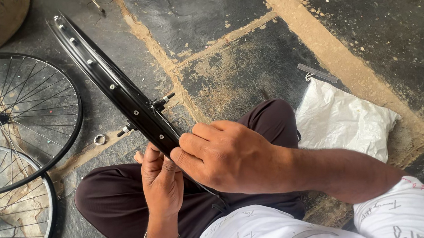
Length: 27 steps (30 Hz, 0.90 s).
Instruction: The person sits on the ground and works on a bicycle wheel, using their hands to adjust the spokes and tighten the nipples. They rotate the wheel to access different sections and continue the adjustment process.
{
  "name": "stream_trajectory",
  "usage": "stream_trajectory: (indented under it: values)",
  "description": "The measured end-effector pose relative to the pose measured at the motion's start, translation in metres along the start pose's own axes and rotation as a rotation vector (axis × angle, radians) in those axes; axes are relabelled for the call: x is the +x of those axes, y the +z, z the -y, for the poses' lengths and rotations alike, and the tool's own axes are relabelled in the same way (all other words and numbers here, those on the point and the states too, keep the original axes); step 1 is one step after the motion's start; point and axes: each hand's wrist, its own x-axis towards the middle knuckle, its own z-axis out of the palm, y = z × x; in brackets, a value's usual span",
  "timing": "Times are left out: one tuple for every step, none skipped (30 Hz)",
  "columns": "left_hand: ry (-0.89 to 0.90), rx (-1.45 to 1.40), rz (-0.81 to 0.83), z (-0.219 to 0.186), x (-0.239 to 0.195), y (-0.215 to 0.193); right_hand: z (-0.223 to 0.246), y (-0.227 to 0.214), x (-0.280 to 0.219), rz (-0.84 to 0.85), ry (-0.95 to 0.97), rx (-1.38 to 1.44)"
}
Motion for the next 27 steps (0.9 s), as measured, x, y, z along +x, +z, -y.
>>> stream_trajectory:
  values:
    - [-0.003,-0.006,-0.006,0.0005,0.0,0.0005,-0.0011,-0.0008,-0.0004,0.008,-0.003,0.034]
    - [-0.007,-0.012,-0.011,0.0013,-0.0003,0.0011,-0.0017,-0.0012,-0.0006,0.016,-0.006,0.069]
    - [-0.012,-0.018,-0.018,0.0018,-0.001,0.0017,-0.0014,-0.001,-0.0003,0.022,-0.007,0.044]
    - [-0.014,-0.014,-0.026,0.0021,-0.0015,0.002,-0.0015,-0.0008,0.0001,0.028,-0.008,0.019]
    - [-0.016,-0.01,-0.034,0.0022,-0.0017,0.0021,-0.0018,-0.0007,0.0006,0.034,-0.01,-0.006]
    - [-0.018,-0.006,-0.042,0.0022,-0.0018,0.0022,-0.0024,-0.0007,0.0011,0.023,-0.014,0.001]
    - [-0.021,0.0,-0.047,0.002,-0.0023,0.0024,-0.003,-0.001,0.0012,0.012,-0.017,0.008]
    - [-0.024,0.007,-0.053,0.0018,-0.0026,0.0026,-0.0032,-0.0014,0.0013,0.001,-0.02,0.015]
    - [-0.027,0.012,-0.059,0.0017,-0.0026,0.0029,-0.0035,-0.002,0.0016,-0.005,-0.024,0.038]
    - [-0.024,-0.001,-0.06,0.0017,-0.0023,0.0031,-0.0038,-0.0025,0.0018,-0.011,-0.029,0.061]
    - [-0.021,-0.014,-0.063,0.002,-0.0029,0.0034,-0.0035,-0.0028,0.0017,-0.016,-0.033,0.085]
    - [-0.018,-0.027,-0.066,0.0022,-0.0035,0.0038,-0.0033,-0.0031,0.0017,-0.004,-0.024,0.058]
    - [-0.016,-0.021,-0.058,0.0018,-0.0031,0.0041,-0.0034,-0.0031,0.0022,0.006,-0.018,0.03]
    - [-0.015,-0.015,-0.049,0.0015,-0.0027,0.0046,-0.0033,-0.0031,0.0027,0.016,-0.011,0.002]
    - [-0.011,-0.007,-0.041,0.0008,-0.0026,0.005,-0.0035,-0.003,0.0031,0.013,-0.012,0.035]
    - [-0.014,-0.001,-0.046,0.0004,-0.0024,0.0054,-0.0038,-0.0028,0.0034,0.01,-0.013,0.069]
    - [-0.017,0.005,-0.051,0.0003,-0.0023,0.0057,-0.004,-0.0026,0.0034,0.007,-0.015,0.103]
    - [-0.019,0.011,-0.056,0.0004,-0.0019,0.0059,-0.004,-0.0018,0.0037,0.007,-0.016,0.08]
    - [-0.02,0.008,-0.064,0.0008,-0.0022,0.0062,-0.0036,-0.001,0.0038,0.008,-0.015,0.058]
    - [-0.021,0.005,-0.071,0.0011,-0.0025,0.0063,-0.0035,-0.0005,0.0035,0.009,-0.013,0.036]
    - [-0.018,0.003,-0.078,0.0012,-0.0025,0.0062,-0.0038,-0.0002,0.0034,0.004,-0.017,0.029]
    - [-0.016,-0.002,-0.065,0.0012,-0.0025,0.0059,-0.004,0.0,0.0035,0.0,-0.021,0.022]
    - [-0.014,-0.006,-0.051,0.0011,-0.0021,0.0055,-0.0046,0.0002,0.0037,-0.005,-0.025,0.014]
    - [-0.012,-0.011,-0.038,0.0011,-0.0018,0.005,-0.0049,0.0004,0.004,-0.006,-0.033,0.015]
    - [-0.011,-0.011,-0.03,0.0015,-0.0022,0.0046,-0.0048,0.0004,0.0038,-0.007,-0.039,0.015]
    - [-0.009,-0.011,-0.022,0.0021,-0.0026,0.0041,-0.0047,0.0004,0.0034,-0.007,-0.046,0.016]
    - [-0.009,-0.011,-0.014,0.0028,-0.0026,0.0035,-0.0046,0.0004,0.003,0.01,-0.042,-0.006]
